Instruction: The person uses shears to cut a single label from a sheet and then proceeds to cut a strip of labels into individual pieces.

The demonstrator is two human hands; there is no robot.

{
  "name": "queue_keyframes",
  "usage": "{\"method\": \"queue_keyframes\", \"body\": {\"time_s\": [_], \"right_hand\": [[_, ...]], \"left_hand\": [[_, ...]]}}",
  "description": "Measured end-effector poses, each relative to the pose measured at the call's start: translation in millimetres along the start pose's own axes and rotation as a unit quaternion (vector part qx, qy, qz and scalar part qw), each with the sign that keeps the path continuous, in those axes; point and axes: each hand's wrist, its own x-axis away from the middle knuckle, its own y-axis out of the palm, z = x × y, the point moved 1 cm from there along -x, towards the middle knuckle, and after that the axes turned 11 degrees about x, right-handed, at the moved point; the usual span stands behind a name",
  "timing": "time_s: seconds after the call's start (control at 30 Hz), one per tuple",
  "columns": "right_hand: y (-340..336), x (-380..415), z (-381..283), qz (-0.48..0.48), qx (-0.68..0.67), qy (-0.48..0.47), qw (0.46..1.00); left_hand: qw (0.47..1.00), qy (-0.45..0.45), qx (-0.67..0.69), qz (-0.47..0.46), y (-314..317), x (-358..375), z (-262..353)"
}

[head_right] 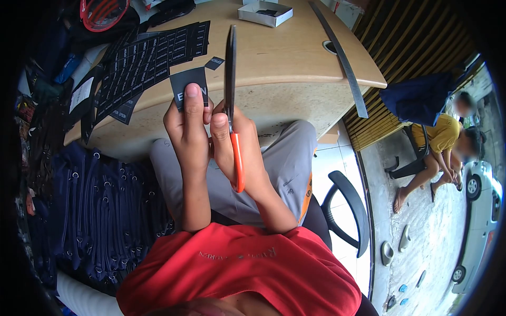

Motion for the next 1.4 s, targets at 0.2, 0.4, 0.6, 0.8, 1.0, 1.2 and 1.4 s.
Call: {"method": "queue_keyframes", "body": {"time_s": [0.2,0.4,0.6,0.8,1.0,1.2,1.4], "right_hand": [[-3.4,-1.8,-2.8,0.038,-0.142,-0.112,0.983],[-11.3,-2.0,-7.1,0.083,-0.138,-0.124,0.979],[-13.8,4.0,-17.3,0.091,-0.176,-0.055,0.979],[-12.8,3.8,-14.9,0.109,-0.154,-0.04,0.981],[-12.1,1.7,-12.2,0.1,-0.158,-0.057,0.981],[-9.3,-2.9,4.4,0.015,-0.062,-0.132,0.989],[13.5,-7.2,12.9,-0.008,-0.059,-0.129,0.99]], "left_hand": [[0.998,-0.055,0.04,-0.012,-5.4,-2.5,-1.9],[0.983,-0.127,0.094,-0.096,-19.5,-3.6,-3.1],[0.962,-0.157,0.083,-0.207,-26.6,-5.8,3.8],[0.971,-0.131,0.081,-0.182,-21.6,-3.3,-4.5],[0.988,-0.077,0.032,-0.127,-15.1,-3.6,-3.7],[0.999,0.013,-0.018,0.034,-12.1,-3.6,4.2],[0.988,0.109,-0.053,0.1,-14.2,-1.5,2.9]]}}
